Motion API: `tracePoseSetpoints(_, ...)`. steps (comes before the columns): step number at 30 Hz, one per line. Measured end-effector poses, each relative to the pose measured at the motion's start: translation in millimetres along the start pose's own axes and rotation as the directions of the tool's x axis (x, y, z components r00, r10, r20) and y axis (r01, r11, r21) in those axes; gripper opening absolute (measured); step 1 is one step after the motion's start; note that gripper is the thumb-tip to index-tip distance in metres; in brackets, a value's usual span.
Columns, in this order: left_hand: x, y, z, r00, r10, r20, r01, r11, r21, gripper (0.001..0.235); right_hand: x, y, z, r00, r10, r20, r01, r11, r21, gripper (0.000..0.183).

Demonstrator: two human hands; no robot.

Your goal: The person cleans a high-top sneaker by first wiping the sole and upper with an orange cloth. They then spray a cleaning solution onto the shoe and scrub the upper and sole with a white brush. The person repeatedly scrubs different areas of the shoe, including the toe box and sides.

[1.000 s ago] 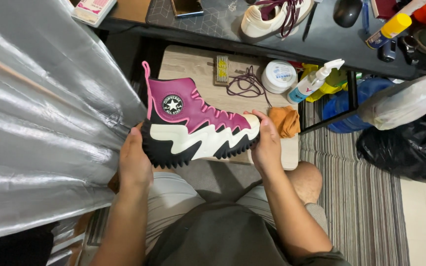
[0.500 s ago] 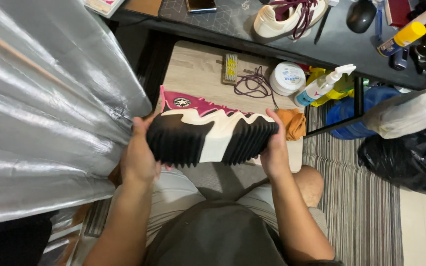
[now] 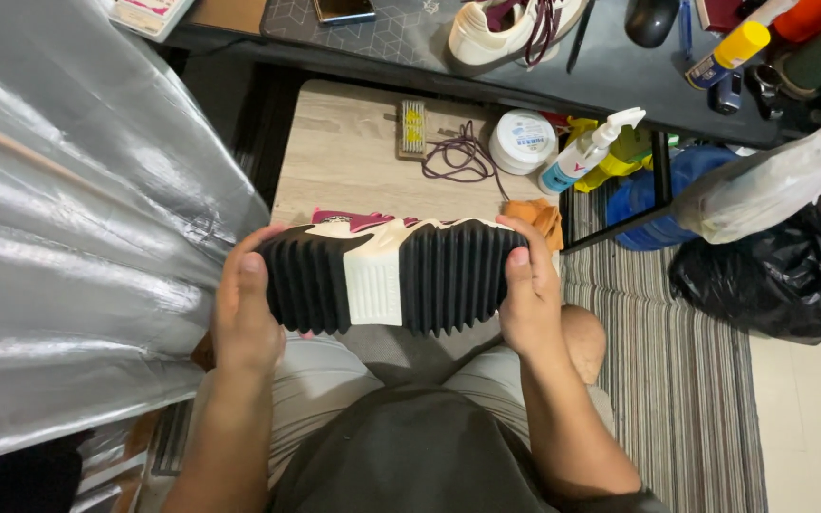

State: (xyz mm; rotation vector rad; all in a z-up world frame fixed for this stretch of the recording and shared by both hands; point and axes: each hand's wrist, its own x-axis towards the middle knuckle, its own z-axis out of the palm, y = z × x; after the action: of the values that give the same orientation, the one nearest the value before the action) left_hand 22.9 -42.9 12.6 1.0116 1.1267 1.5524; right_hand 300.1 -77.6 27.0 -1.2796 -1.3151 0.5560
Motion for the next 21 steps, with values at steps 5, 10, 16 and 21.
tracePoseSetpoints(5,-5.1,15.9,1.6,0.998,-0.068,-0.002,0.067,0.998,-0.004,0.054,-5.4,6.0,-0.6,1.000,-0.021,0.005,0.020,0.999,0.047,0.045)
tracePoseSetpoints(10,3.8,11.7,-4.5,0.990,-0.144,0.002,0.144,0.989,-0.042,0.059,-18.7,-0.2,2.1,0.998,0.058,0.037,-0.065,0.971,0.229,0.049)
tracePoseSetpoints(16,5.8,16.0,-8.5,0.983,-0.178,0.044,0.183,0.968,-0.174,0.051,-18.6,-4.9,0.4,0.973,-0.022,0.229,-0.148,0.702,0.696,0.070)
tracePoseSetpoints(21,2.1,15.3,-0.4,0.982,-0.178,0.060,0.187,0.951,-0.246,0.049,-20.9,-4.6,0.6,0.986,-0.068,0.155,-0.046,0.774,0.632,0.065)
